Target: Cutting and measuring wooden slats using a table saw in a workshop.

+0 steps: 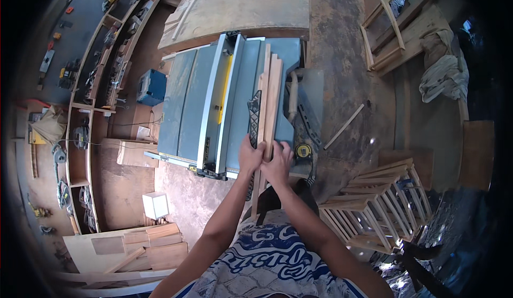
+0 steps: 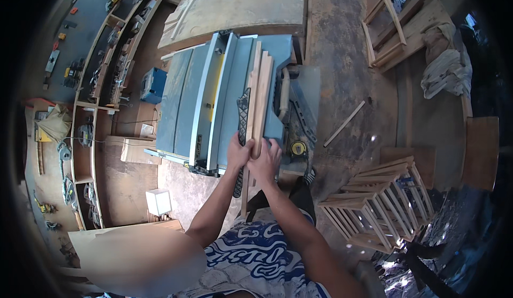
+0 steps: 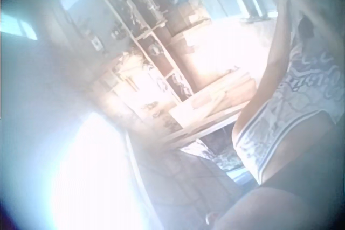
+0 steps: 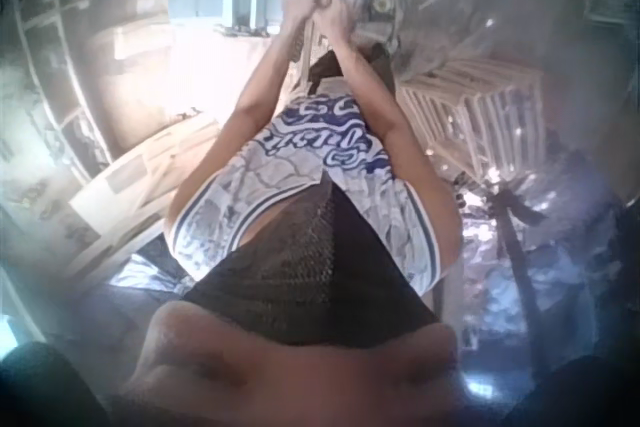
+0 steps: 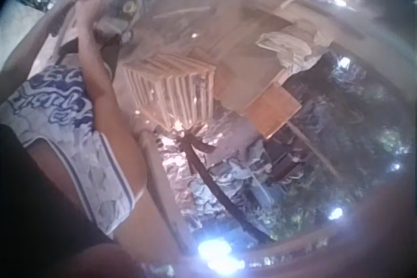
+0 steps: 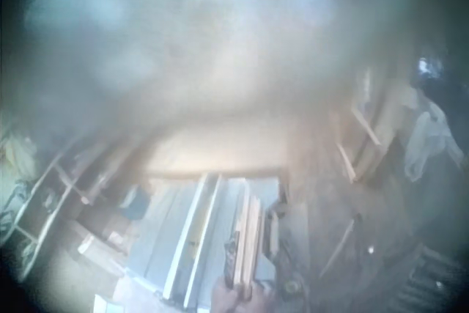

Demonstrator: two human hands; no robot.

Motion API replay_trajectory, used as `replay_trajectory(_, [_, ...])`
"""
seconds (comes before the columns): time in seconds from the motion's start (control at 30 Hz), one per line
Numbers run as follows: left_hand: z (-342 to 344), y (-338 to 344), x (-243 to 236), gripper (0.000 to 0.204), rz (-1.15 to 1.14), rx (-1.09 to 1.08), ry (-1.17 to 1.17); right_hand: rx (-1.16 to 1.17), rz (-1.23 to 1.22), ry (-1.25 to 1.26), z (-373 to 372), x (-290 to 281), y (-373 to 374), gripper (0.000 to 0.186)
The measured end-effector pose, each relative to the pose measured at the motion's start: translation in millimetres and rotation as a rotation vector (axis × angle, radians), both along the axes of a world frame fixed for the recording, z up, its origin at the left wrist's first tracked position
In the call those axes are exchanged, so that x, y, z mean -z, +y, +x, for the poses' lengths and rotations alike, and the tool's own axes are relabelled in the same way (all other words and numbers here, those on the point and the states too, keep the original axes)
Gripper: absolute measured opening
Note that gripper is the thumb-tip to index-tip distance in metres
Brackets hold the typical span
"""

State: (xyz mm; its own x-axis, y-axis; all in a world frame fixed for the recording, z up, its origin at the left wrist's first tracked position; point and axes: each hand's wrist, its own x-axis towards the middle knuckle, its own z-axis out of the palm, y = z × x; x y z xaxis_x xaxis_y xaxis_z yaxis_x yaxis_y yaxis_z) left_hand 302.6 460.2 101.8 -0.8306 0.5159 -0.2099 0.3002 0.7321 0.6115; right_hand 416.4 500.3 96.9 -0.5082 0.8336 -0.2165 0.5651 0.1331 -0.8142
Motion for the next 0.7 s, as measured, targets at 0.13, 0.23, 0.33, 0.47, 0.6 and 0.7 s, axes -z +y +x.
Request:
replay_trajectory(0.13, [28,4,-14,0.073,0.011,-0.007,-0.048,0.032,0.221,0.074,19,0,-6,0.08])
replay_trajectory(0.23, [42,7,1,0.069,0.003,-0.023,-0.086,0.068,0.276,0.24,30,11,-4,0.082])
replay_trajectory(0.33, [59,30,-4,0.062,0.028,-0.02,-0.199,0.053,0.036,0.381,41,31,20,0.087])
replay_trajectory(0.47, [79,46,8,0.056,0.196,0.04,-0.164,0.104,-0.48,0.635,56,27,48,0.088])
replay_trajectory(0.6, [120,93,-15,0.063,0.164,0.2,-0.135,0.293,-0.542,0.722,91,31,82,0.084])
replay_trajectory(0.7, [133,133,16,0.068,0.124,0.216,-0.247,0.315,-0.559,0.794,106,59,120,0.077])
